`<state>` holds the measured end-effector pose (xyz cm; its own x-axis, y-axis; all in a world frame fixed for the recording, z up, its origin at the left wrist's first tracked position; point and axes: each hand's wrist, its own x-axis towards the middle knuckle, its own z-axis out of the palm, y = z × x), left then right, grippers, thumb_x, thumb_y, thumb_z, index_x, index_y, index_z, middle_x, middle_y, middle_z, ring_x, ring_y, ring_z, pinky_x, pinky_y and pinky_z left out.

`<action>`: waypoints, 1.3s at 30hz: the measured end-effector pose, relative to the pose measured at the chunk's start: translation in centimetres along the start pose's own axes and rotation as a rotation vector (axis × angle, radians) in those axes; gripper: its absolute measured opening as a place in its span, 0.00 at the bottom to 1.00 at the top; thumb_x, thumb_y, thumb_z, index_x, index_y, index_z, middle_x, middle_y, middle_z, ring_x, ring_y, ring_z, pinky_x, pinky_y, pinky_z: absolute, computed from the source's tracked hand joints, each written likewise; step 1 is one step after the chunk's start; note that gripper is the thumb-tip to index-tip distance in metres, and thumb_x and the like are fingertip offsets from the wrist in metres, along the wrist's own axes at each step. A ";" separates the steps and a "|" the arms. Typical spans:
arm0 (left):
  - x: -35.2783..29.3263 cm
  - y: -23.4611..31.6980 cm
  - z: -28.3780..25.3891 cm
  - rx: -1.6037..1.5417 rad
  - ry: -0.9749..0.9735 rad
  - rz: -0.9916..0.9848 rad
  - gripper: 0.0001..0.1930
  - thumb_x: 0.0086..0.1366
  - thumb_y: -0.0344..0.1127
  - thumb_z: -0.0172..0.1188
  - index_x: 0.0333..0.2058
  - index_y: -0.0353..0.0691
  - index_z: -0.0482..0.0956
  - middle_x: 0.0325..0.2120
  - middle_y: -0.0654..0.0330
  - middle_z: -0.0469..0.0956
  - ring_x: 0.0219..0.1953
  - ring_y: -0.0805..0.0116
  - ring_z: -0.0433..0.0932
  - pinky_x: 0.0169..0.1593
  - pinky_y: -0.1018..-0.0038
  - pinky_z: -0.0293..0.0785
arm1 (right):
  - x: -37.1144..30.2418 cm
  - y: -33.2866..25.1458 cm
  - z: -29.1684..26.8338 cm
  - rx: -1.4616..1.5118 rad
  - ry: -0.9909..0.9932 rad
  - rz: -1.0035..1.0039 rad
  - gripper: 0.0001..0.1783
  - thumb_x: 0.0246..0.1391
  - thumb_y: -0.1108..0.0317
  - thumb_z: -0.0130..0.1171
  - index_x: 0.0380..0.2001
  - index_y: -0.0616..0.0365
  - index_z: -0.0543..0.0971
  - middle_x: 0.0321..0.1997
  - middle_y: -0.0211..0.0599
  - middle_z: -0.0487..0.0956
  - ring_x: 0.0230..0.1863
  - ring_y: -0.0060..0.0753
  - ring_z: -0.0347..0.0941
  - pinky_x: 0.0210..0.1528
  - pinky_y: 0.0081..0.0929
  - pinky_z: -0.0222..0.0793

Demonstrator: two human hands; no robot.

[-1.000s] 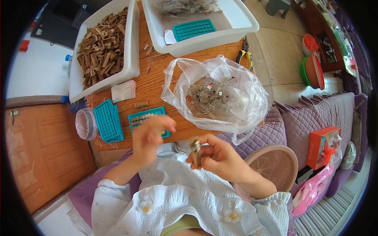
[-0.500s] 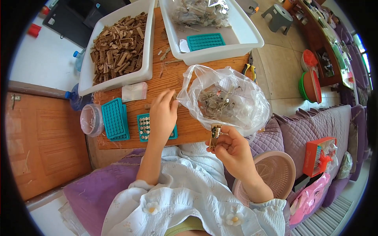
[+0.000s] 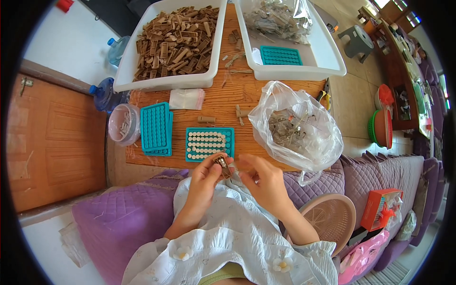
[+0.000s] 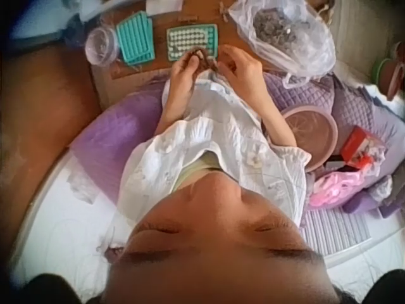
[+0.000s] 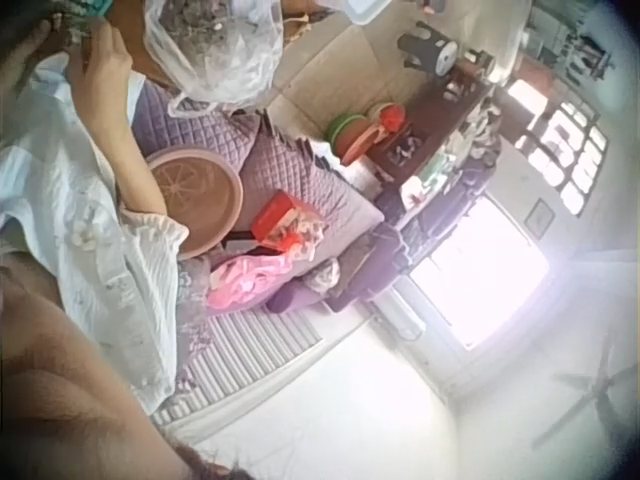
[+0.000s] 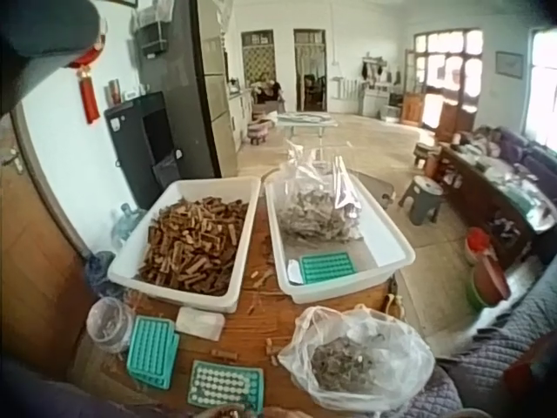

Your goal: The person assembles small metal parts into a plastic tray by hand, taking the parts from containers and plastic bags.

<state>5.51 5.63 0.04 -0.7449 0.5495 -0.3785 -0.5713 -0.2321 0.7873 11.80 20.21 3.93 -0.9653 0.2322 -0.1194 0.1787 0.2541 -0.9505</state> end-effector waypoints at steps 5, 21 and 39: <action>0.2 1.7 -1.6 0.038 -0.039 -0.008 0.19 0.59 0.41 0.49 0.45 0.34 0.66 0.35 0.57 0.73 0.32 0.73 0.74 0.35 0.79 0.70 | 2.6 0.3 1.4 -0.056 0.065 -0.396 0.18 0.36 0.76 0.59 0.36 0.58 0.72 0.30 0.38 0.73 0.28 0.34 0.71 0.27 0.25 0.69; 1.4 2.7 -5.7 0.452 -0.250 -0.333 0.15 0.59 0.33 0.49 0.44 0.35 0.68 0.29 0.65 0.75 0.25 0.79 0.74 0.23 0.87 0.62 | 4.8 2.3 3.3 -0.040 -0.252 -0.270 0.10 0.35 0.72 0.61 0.26 0.61 0.75 0.24 0.35 0.74 0.25 0.31 0.74 0.27 0.21 0.70; 2.5 1.3 -5.4 0.172 -0.045 -0.376 0.13 0.59 0.35 0.48 0.41 0.37 0.70 0.26 0.65 0.75 0.26 0.78 0.74 0.23 0.87 0.66 | 4.1 4.2 5.4 -0.187 0.115 -0.443 0.10 0.38 0.75 0.59 0.29 0.59 0.75 0.27 0.35 0.76 0.26 0.31 0.74 0.27 0.22 0.71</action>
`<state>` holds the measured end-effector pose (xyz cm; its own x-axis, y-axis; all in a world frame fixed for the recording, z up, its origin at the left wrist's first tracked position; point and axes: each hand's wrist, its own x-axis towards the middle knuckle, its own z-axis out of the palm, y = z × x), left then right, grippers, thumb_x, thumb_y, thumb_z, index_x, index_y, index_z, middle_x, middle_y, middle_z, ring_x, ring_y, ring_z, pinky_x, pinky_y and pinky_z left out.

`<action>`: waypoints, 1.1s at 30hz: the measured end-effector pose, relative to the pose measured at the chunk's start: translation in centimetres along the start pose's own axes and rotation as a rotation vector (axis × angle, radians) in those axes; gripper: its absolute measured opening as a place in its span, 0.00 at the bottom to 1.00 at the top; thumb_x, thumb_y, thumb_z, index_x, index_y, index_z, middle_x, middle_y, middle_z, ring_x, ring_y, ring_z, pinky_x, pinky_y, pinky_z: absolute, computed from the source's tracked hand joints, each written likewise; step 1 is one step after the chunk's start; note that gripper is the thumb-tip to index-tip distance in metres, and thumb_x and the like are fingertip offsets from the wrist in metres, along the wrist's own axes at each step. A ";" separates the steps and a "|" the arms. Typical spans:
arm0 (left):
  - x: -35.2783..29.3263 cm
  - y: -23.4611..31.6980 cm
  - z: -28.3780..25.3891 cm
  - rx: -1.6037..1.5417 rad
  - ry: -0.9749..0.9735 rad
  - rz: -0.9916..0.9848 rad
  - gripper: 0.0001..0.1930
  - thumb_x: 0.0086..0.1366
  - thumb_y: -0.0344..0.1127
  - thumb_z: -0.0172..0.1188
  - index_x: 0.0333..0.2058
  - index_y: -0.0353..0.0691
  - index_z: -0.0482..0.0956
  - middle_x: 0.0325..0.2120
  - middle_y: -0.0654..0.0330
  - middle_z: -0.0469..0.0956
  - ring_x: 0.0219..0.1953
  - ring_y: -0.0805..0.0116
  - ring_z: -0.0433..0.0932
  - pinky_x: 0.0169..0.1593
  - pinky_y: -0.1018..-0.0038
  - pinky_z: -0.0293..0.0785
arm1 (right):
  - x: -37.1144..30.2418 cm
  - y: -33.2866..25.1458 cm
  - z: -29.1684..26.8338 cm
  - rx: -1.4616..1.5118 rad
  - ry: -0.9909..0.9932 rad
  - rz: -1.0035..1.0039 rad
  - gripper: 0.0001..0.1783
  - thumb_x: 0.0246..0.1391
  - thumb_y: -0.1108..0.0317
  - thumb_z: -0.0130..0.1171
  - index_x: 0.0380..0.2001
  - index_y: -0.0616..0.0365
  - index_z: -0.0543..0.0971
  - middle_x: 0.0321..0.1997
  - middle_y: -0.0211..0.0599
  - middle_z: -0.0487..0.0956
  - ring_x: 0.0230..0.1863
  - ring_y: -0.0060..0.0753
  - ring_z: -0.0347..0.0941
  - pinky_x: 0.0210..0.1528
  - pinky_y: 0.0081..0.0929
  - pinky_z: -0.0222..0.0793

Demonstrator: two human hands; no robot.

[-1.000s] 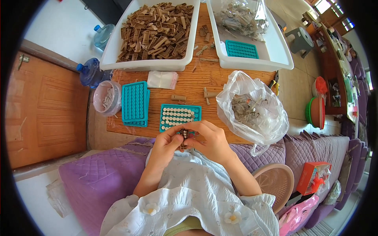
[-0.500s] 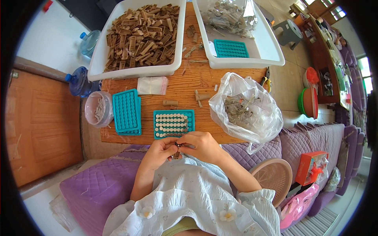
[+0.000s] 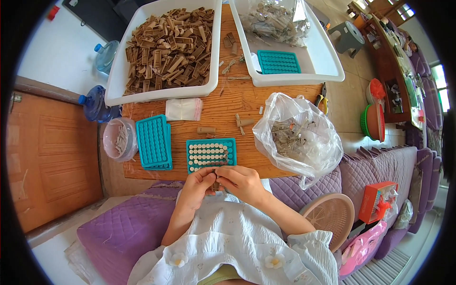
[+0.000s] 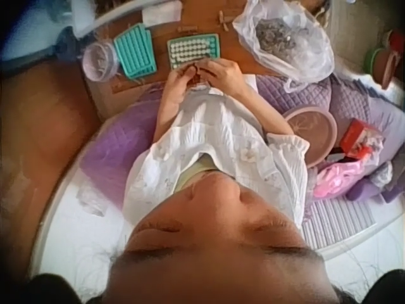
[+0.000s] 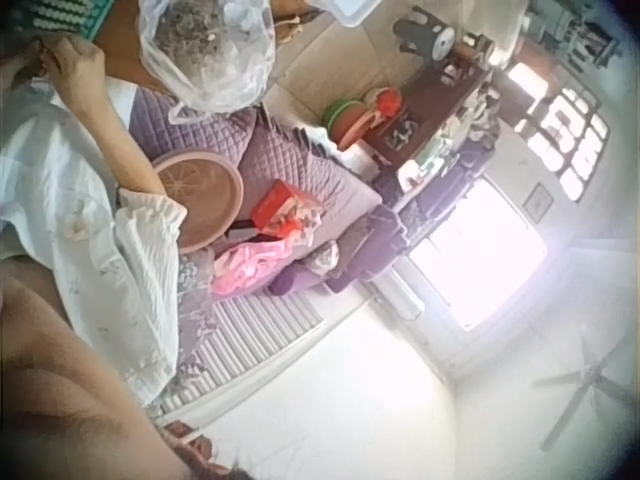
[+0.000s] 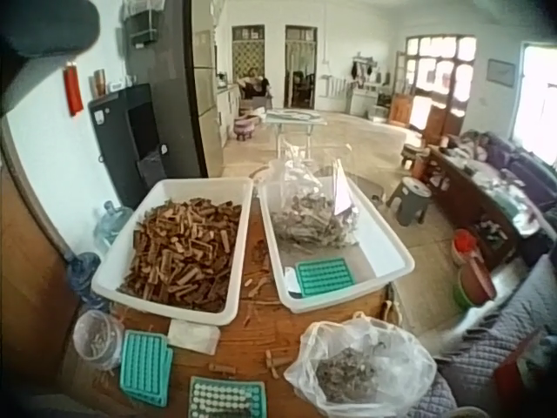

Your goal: The person assembles small metal parts into a plastic tray by hand, taking the parts from containers and plastic bags.

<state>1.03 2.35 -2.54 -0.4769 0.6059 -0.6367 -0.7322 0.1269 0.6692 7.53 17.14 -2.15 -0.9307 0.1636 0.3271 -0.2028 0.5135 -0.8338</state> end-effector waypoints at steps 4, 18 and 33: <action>0.3 0.4 0.1 0.039 -0.023 -0.007 0.13 0.60 0.35 0.48 0.42 0.38 0.69 0.28 0.65 0.75 0.26 0.77 0.75 0.23 0.87 0.66 | 0.3 0.1 -0.7 0.172 -0.033 0.180 0.11 0.37 0.77 0.59 0.30 0.61 0.74 0.28 0.37 0.75 0.27 0.28 0.74 0.28 0.21 0.72; -1.4 1.4 -0.8 -0.163 -0.074 0.093 0.17 0.56 0.33 0.54 0.45 0.37 0.66 0.35 0.57 0.74 0.32 0.69 0.76 0.25 0.83 0.71 | 2.3 4.6 -1.8 -0.124 -0.135 0.156 0.12 0.42 0.77 0.53 0.34 0.61 0.72 0.32 0.42 0.74 0.28 0.43 0.72 0.30 0.28 0.69; -1.9 1.7 0.0 -0.017 0.032 0.625 0.20 0.42 0.22 0.65 0.36 0.36 0.70 0.32 0.58 0.74 0.33 0.75 0.73 0.35 0.83 0.70 | 2.2 -3.3 -1.0 0.224 -0.078 0.051 0.09 0.37 0.76 0.60 0.28 0.60 0.75 0.25 0.34 0.71 0.23 0.26 0.69 0.22 0.18 0.65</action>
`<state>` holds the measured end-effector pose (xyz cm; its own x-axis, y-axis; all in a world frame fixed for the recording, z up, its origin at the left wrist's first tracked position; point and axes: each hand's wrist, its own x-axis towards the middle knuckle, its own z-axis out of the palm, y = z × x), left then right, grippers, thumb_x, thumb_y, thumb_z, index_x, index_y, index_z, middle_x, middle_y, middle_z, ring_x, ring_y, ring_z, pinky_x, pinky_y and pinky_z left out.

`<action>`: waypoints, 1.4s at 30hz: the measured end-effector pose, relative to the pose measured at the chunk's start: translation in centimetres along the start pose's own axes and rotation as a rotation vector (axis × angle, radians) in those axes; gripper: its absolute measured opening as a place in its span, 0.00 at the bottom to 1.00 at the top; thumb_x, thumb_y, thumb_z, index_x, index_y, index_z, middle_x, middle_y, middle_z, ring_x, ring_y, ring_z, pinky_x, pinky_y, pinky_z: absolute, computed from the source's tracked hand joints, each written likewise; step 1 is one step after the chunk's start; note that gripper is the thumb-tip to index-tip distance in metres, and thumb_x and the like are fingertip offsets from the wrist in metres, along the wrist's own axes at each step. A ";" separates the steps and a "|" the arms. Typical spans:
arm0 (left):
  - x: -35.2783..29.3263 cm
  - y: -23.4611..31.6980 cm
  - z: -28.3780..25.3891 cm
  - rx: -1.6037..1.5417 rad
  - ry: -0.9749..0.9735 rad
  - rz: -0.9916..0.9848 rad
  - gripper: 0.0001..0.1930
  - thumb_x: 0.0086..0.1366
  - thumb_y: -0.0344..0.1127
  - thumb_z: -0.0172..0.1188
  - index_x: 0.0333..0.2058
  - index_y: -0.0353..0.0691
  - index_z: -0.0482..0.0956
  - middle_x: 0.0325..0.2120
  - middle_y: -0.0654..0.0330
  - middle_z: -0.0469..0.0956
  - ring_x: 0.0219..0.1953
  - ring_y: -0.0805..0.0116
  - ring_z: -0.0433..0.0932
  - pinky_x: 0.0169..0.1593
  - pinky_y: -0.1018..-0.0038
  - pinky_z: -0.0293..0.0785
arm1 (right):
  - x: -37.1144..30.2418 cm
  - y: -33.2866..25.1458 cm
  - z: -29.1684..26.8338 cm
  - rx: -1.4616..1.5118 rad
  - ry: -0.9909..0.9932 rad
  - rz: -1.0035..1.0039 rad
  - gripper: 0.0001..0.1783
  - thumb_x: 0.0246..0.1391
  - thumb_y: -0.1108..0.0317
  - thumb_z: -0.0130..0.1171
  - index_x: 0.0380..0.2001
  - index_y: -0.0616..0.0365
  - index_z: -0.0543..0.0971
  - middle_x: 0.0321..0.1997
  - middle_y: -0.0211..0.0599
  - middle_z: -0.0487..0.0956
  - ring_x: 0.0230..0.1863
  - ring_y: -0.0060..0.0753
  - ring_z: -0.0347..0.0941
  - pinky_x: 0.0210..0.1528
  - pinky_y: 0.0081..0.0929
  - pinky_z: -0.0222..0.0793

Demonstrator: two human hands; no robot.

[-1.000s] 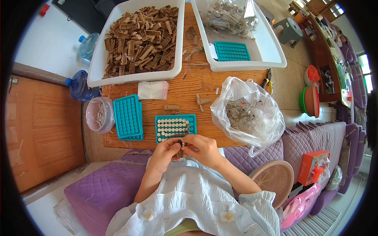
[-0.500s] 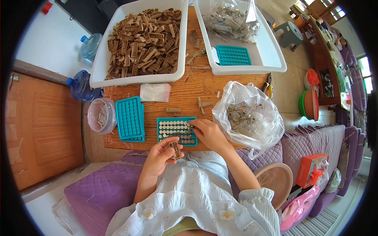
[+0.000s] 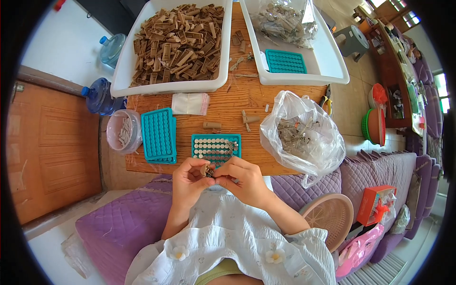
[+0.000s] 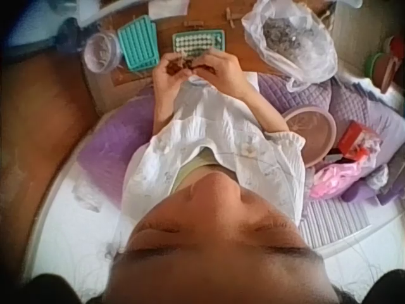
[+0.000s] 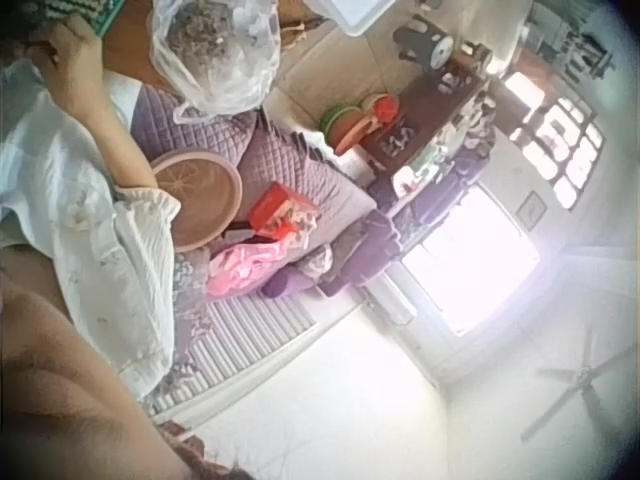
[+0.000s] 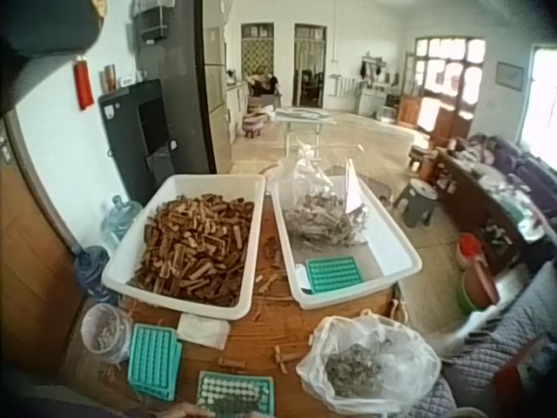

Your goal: The person assembles small metal parts into a plastic tray by hand, taking the parts from containers and plastic bags.

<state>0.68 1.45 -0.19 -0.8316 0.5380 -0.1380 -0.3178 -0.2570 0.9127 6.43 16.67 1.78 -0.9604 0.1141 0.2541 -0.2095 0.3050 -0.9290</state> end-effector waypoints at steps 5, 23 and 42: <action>-0.3 1.2 -0.9 0.155 -0.075 -0.050 0.20 0.39 0.25 0.67 0.33 0.36 0.71 0.26 0.62 0.75 0.29 0.79 0.73 0.30 0.85 0.69 | 0.2 -1.1 -0.1 0.114 -0.134 0.141 0.05 0.38 0.79 0.56 0.23 0.62 0.72 0.24 0.34 0.69 0.23 0.25 0.68 0.21 0.19 0.64; -0.1 0.5 -1.7 -0.031 0.230 0.063 0.25 0.43 0.37 0.67 0.39 0.37 0.68 0.32 0.60 0.72 0.36 0.71 0.72 0.43 0.72 0.70 | 7.8 3.4 -0.9 -0.946 0.060 -0.071 0.06 0.33 0.76 0.53 0.20 0.59 0.68 0.23 0.35 0.68 0.26 0.35 0.70 0.26 0.26 0.68; -0.3 0.0 1.6 -0.064 0.060 -0.105 0.22 0.45 0.34 0.65 0.38 0.36 0.68 0.31 0.59 0.73 0.34 0.70 0.73 0.41 0.73 0.70 | -1.9 6.0 -14.9 -0.989 0.328 0.709 0.11 0.50 0.67 0.44 0.37 0.55 0.71 0.31 0.48 0.73 0.35 0.50 0.69 0.36 0.39 0.64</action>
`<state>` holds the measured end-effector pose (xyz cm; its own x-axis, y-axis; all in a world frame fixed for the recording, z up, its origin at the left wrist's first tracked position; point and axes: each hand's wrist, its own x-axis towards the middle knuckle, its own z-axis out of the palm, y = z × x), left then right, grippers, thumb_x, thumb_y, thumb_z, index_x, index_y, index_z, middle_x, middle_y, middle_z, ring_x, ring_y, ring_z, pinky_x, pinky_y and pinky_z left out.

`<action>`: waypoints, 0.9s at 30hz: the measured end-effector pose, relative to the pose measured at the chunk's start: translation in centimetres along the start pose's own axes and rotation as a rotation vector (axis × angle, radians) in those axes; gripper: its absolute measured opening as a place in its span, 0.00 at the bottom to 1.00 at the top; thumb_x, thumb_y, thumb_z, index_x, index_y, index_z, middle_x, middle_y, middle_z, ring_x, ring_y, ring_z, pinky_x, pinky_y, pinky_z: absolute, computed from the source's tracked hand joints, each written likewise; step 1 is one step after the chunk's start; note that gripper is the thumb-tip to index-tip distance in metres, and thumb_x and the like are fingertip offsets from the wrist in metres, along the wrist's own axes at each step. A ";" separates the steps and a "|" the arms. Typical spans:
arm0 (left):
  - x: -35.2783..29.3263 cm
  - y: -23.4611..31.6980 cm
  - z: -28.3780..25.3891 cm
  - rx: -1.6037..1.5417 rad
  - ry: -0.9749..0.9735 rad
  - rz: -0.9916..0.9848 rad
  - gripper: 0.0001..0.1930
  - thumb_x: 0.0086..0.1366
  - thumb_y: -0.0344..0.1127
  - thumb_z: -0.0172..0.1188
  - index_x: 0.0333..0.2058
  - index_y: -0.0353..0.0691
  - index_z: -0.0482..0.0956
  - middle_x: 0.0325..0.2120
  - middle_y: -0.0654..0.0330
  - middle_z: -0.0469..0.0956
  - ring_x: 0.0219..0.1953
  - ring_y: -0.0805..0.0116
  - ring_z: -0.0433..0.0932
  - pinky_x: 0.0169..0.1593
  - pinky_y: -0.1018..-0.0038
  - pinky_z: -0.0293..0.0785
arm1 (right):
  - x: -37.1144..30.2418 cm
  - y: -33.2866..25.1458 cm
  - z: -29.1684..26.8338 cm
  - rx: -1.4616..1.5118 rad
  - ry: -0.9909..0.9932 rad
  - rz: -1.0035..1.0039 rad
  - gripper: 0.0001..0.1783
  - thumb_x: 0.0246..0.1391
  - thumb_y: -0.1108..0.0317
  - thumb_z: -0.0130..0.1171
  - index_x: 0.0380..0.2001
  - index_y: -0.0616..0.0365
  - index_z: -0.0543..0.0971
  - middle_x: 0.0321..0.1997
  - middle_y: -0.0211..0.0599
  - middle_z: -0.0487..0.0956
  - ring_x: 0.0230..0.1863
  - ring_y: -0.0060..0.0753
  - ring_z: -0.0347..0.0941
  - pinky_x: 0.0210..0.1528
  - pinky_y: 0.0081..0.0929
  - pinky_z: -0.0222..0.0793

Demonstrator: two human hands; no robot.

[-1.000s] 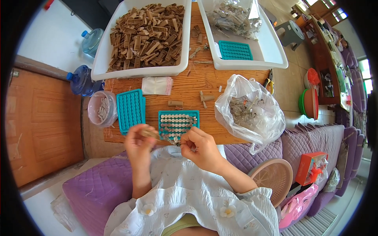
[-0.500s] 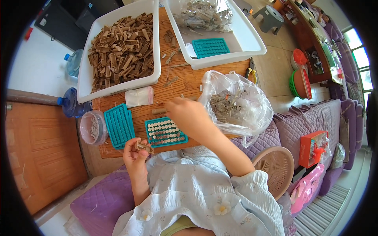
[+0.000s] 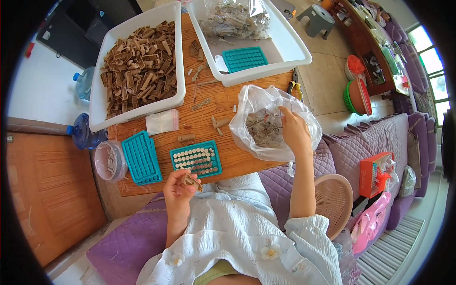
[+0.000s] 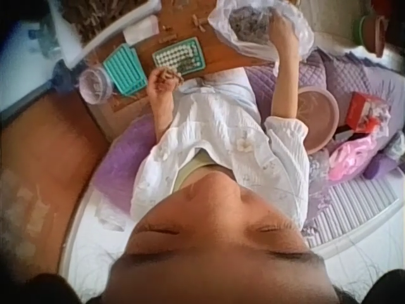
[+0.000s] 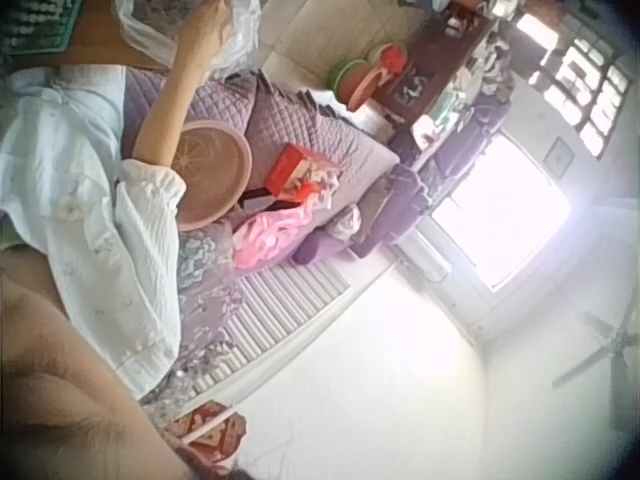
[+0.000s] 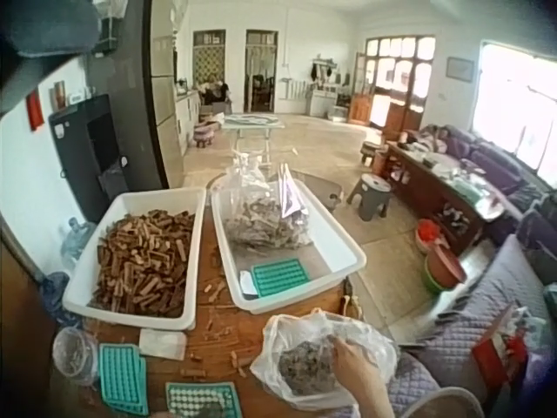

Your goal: The person assembles small metal parts into a plastic tray by hand, taking the parts from containers and plastic bags.

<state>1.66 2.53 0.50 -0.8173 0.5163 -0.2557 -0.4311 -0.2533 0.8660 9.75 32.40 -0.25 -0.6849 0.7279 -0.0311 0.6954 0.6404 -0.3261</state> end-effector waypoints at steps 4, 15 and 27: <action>-0.3 -0.2 0.5 -0.010 -0.048 -0.037 0.21 0.46 0.34 0.65 0.38 0.36 0.68 0.31 0.58 0.73 0.33 0.70 0.73 0.41 0.74 0.70 | 0.2 0.4 0.8 0.022 0.015 -0.014 0.08 0.49 0.69 0.45 0.33 0.58 0.71 0.29 0.48 0.73 0.33 0.50 0.69 0.34 0.39 0.64; -0.8 0.0 0.9 0.064 -0.051 -0.036 0.24 0.44 0.41 0.66 0.39 0.39 0.68 0.31 0.61 0.72 0.32 0.71 0.74 0.35 0.78 0.72 | -0.7 -0.3 -0.4 0.334 0.204 -0.010 0.06 0.47 0.70 0.48 0.28 0.61 0.72 0.25 0.49 0.73 0.28 0.50 0.70 0.31 0.37 0.64; -1.1 -0.1 1.0 -0.004 -0.090 -0.001 0.21 0.47 0.35 0.64 0.38 0.36 0.68 0.32 0.57 0.73 0.33 0.69 0.74 0.39 0.75 0.69 | -1.4 0.0 -0.6 0.857 0.209 -0.040 0.11 0.51 0.72 0.47 0.39 0.60 0.70 0.32 0.39 0.74 0.35 0.29 0.72 0.35 0.22 0.67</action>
<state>2.97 2.83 1.09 -0.7793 0.5878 -0.2174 -0.4340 -0.2559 0.8638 10.83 31.56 0.39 -0.5932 0.7925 0.1415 0.2119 0.3233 -0.9223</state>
